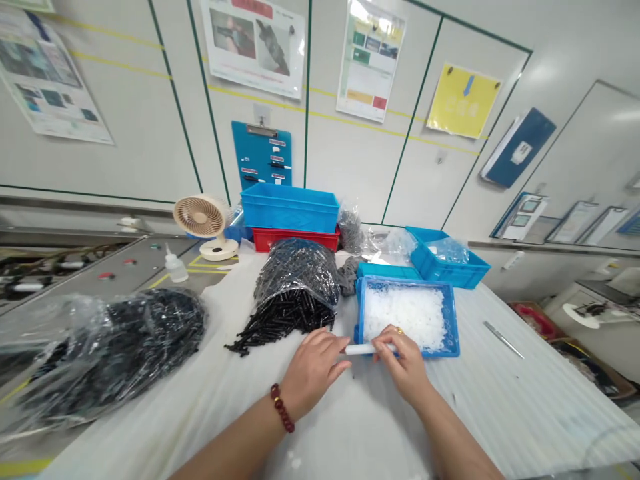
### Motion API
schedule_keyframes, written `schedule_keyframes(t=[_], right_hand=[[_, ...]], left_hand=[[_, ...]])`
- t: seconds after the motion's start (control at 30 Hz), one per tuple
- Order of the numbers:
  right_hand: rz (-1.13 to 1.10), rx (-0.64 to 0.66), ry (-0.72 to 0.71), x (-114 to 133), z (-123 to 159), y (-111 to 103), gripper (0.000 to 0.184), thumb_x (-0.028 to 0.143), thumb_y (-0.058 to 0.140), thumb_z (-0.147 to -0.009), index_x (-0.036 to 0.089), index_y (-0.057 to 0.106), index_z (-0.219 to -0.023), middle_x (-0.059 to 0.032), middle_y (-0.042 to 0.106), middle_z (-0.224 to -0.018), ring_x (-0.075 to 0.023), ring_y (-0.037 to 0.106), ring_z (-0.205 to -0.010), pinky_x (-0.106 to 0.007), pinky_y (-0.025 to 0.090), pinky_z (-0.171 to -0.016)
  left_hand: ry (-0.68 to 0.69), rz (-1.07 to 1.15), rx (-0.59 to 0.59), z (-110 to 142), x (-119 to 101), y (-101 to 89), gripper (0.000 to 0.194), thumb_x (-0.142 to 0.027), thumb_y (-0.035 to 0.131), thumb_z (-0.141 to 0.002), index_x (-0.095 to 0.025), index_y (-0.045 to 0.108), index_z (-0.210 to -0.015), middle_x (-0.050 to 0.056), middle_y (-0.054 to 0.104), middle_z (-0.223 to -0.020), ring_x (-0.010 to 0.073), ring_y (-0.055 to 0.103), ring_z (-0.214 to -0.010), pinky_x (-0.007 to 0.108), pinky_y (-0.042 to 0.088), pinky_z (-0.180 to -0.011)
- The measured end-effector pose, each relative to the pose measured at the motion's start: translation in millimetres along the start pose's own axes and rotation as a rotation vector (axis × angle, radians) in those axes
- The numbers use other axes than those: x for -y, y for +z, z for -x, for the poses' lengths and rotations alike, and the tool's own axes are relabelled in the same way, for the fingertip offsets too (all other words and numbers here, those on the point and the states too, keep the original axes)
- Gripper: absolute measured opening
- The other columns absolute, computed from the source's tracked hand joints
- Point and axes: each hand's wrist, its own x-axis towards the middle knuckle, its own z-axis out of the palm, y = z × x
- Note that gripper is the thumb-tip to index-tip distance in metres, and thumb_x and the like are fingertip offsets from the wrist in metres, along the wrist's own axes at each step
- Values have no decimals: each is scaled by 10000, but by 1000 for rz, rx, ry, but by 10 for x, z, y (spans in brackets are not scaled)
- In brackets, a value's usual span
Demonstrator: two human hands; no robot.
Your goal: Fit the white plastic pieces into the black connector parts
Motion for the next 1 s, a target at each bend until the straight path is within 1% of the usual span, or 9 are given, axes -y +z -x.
schedule_keyframes(t=[0.03, 0.1, 0.17, 0.23, 0.27, 0.33, 0.5, 0.73, 1.0], right_hand=[[-13, -74, 35, -14, -1, -63, 243, 302, 441, -871, 200, 550, -679, 6, 557, -592, -145, 528, -611, -271, 387, -603], [6, -310, 134, -57, -5, -204, 245, 335, 433, -873, 199, 536, -697, 20, 540, -569, -136, 507, -559, -259, 378, -567], [111, -570, 227, -114, -15, -338, 243, 367, 435, -869, 196, 528, -724, 24, 536, -575, -133, 492, -546, -253, 367, -560], [266, -710, 267, -170, -28, -438, 253, 393, 435, -862, 194, 522, -732, 13, 549, -598, -145, 505, -592, -260, 366, -591], [338, -719, 265, -193, -34, -469, 261, 402, 433, -859, 193, 519, -728, 5, 556, -607, -155, 514, -621, -267, 366, -611], [444, -665, 239, -229, -40, -495, 271, 408, 418, -859, 192, 521, -731, -10, 567, -610, -174, 523, -661, -280, 364, -633], [565, -539, 153, -295, -53, -438, 267, 391, 394, -873, 193, 539, -768, -30, 575, -591, -208, 527, -693, -312, 367, -648], [670, -482, 75, -364, -80, -404, 276, 373, 376, -888, 193, 559, -787, -58, 609, -687, -218, 521, -731, -328, 362, -663], [746, -461, 76, -344, -70, -413, 284, 361, 368, -892, 189, 556, -766, -52, 603, -643, -211, 507, -670, -327, 335, -657]], left_hand=[[-21, -4, -19, 4, 13, -7, 334, -380, 365, -918, -163, 474, -1147, 84, 604, -980, 210, 541, -921, 420, 415, -880], [-77, -27, -60, 14, 46, -17, 410, -371, 384, -911, -157, 372, -1261, 113, 544, -1131, 236, 488, -1041, 432, 411, -895], [-129, -42, -80, 23, 77, -16, 429, -351, 388, -910, -160, 336, -1290, 118, 510, -1183, 242, 461, -1081, 432, 408, -905], [-158, -42, -76, 29, 96, -5, 418, -345, 386, -909, -167, 344, -1285, 114, 509, -1183, 242, 461, -1082, 428, 407, -909], [-161, -38, -68, 31, 100, 4, 409, -344, 383, -910, -172, 353, -1280, 112, 514, -1176, 242, 468, -1074, 426, 410, -905], [-165, -31, -53, 32, 99, 21, 391, -337, 376, -912, -180, 370, -1270, 108, 525, -1161, 238, 481, -1059, 423, 414, -898], [-164, -35, -38, 32, 93, 43, 368, -316, 369, -916, -178, 378, -1256, 105, 536, -1147, 233, 491, -1044, 425, 417, -892], [-136, -62, -30, 27, 89, 46, 352, -310, 368, -917, -176, 400, -1240, 101, 552, -1129, 226, 514, -1019, 407, 426, -881], [-125, -84, -15, 25, 91, 48, 342, -312, 350, -923, -159, 403, -1225, 102, 564, -1113, 229, 527, -993, 407, 433, -865]])
